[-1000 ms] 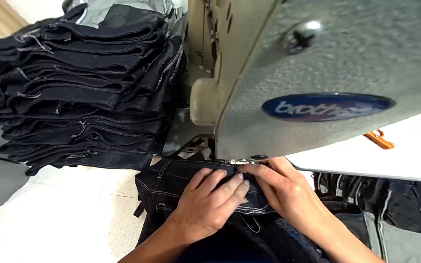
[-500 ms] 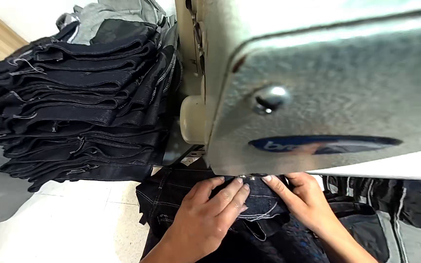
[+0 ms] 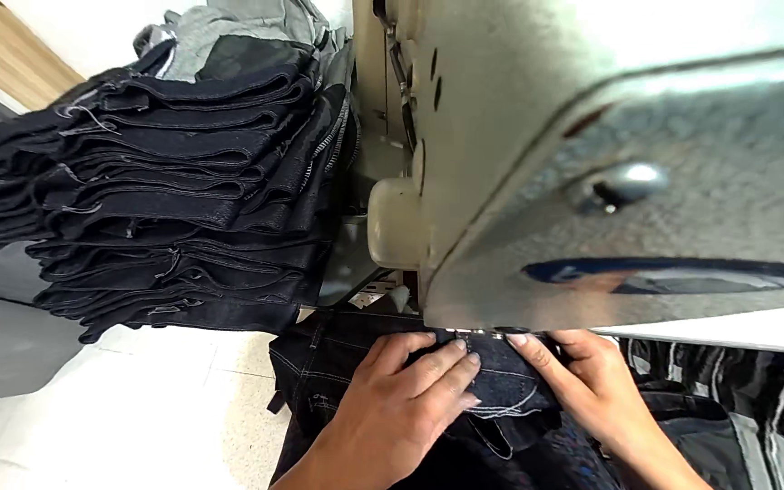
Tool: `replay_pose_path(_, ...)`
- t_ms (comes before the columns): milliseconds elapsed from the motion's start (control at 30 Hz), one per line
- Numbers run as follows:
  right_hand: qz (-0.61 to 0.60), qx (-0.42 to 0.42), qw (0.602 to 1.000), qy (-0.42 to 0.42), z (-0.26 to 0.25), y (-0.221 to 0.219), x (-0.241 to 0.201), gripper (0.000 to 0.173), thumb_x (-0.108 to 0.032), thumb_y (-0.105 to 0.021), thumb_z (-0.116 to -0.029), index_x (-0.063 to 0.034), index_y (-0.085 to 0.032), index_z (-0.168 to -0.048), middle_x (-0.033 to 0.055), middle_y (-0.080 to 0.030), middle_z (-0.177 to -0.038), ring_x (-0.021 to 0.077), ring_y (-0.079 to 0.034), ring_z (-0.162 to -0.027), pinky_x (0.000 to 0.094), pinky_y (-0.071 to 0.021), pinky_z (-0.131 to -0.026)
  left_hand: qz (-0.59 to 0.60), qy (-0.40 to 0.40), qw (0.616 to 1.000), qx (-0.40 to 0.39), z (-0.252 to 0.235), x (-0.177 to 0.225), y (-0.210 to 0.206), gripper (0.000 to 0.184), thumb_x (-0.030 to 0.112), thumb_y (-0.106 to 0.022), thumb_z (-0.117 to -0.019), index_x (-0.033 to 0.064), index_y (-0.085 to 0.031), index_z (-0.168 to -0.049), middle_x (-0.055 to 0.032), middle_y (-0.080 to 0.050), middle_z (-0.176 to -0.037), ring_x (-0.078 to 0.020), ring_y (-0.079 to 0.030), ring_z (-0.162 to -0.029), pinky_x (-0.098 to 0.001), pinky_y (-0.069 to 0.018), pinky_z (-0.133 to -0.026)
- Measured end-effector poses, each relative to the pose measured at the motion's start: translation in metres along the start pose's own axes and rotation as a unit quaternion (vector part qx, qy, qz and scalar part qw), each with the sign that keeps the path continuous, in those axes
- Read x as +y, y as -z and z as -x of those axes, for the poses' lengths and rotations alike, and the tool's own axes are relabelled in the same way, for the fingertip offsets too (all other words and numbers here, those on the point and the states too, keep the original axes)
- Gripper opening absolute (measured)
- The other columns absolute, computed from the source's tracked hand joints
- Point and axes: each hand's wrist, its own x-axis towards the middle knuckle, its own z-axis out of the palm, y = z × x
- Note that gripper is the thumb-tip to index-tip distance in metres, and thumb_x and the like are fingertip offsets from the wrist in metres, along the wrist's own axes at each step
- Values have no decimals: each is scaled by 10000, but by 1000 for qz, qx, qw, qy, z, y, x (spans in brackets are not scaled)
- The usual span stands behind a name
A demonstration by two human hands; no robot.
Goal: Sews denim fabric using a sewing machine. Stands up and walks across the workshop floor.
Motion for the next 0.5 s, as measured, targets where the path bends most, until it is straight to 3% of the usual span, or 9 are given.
replay_pose_path(267, 49, -14, 999, -6, 1, 0, -1, 337, -497, -534, -1011, -216, -678, -894, -157, -633, -763, -102, -586, -704, 111, -488, -637, 50, 30, 998, 5, 8, -19, 27, 253, 307, -569, -1049, 159, -774, -1054, 32, -761, -1085, -119, -656, -1120, -269, -492, -993)
replay_pose_path(500, 62, -8, 998, -21, 2, 0, -4, 331, -486, -534, -1001, -215, -668, -867, -160, -602, -714, -98, -564, -655, 119, -477, -603, 68, 66, 995, 29, 10, -32, 32, 245, 296, -593, -1030, 162, -796, -1009, 55, -770, -1037, -81, -674, -1091, -271, -513, -974)
